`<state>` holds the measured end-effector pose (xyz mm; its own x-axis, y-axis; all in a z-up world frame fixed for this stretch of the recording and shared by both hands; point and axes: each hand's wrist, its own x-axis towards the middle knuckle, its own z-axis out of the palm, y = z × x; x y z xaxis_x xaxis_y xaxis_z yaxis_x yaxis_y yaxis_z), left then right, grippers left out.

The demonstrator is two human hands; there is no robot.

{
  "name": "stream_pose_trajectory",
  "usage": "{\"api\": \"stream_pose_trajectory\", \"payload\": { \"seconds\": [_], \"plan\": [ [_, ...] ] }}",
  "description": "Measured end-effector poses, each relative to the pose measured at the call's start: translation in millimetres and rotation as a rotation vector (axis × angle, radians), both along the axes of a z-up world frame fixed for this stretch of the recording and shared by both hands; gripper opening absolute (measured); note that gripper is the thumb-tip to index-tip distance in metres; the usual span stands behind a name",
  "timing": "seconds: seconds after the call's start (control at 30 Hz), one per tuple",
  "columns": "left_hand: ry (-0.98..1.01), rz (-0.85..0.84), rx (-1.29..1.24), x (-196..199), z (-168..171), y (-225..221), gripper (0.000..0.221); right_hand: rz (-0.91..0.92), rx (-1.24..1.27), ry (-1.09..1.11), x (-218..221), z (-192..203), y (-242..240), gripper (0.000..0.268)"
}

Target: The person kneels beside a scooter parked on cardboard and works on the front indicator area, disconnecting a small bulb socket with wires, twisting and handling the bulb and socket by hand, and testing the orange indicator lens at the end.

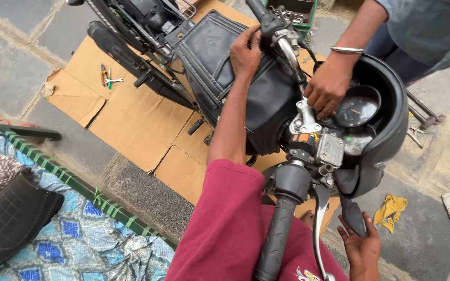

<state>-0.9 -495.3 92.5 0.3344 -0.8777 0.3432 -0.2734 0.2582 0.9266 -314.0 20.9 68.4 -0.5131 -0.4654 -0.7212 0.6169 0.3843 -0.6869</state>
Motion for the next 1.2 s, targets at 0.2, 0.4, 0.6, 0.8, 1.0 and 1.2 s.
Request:
{"api": "stream_pose_trajectory", "payload": {
  "seconds": [0.2,0.4,0.6,0.8,1.0,1.2],
  "plan": [
    [-0.077,-0.120,-0.064,6,-15,-7,0.026,-0.220,-0.037,0.025,-25,-36,21,0.041],
    [-0.147,-0.098,-0.028,14,-48,-23,0.044,-0.246,-0.198,0.027,-27,-18,24,0.042],
    [0.311,-0.266,-0.058,13,0,52,0.064,-0.125,-0.208,0.155,-31,10,20,0.034],
    [0.236,-0.193,-0.059,5,19,219,0.043,0.291,0.014,0.540,-31,23,24,0.030],
    [0.082,-0.160,0.187,26,-52,347,0.057,0.535,-0.011,0.860,-26,15,6,0.062],
    [-0.608,-0.303,0.507,47,-97,405,0.021,0.412,0.026,1.032,-19,-7,0,0.052]
  ]
}}
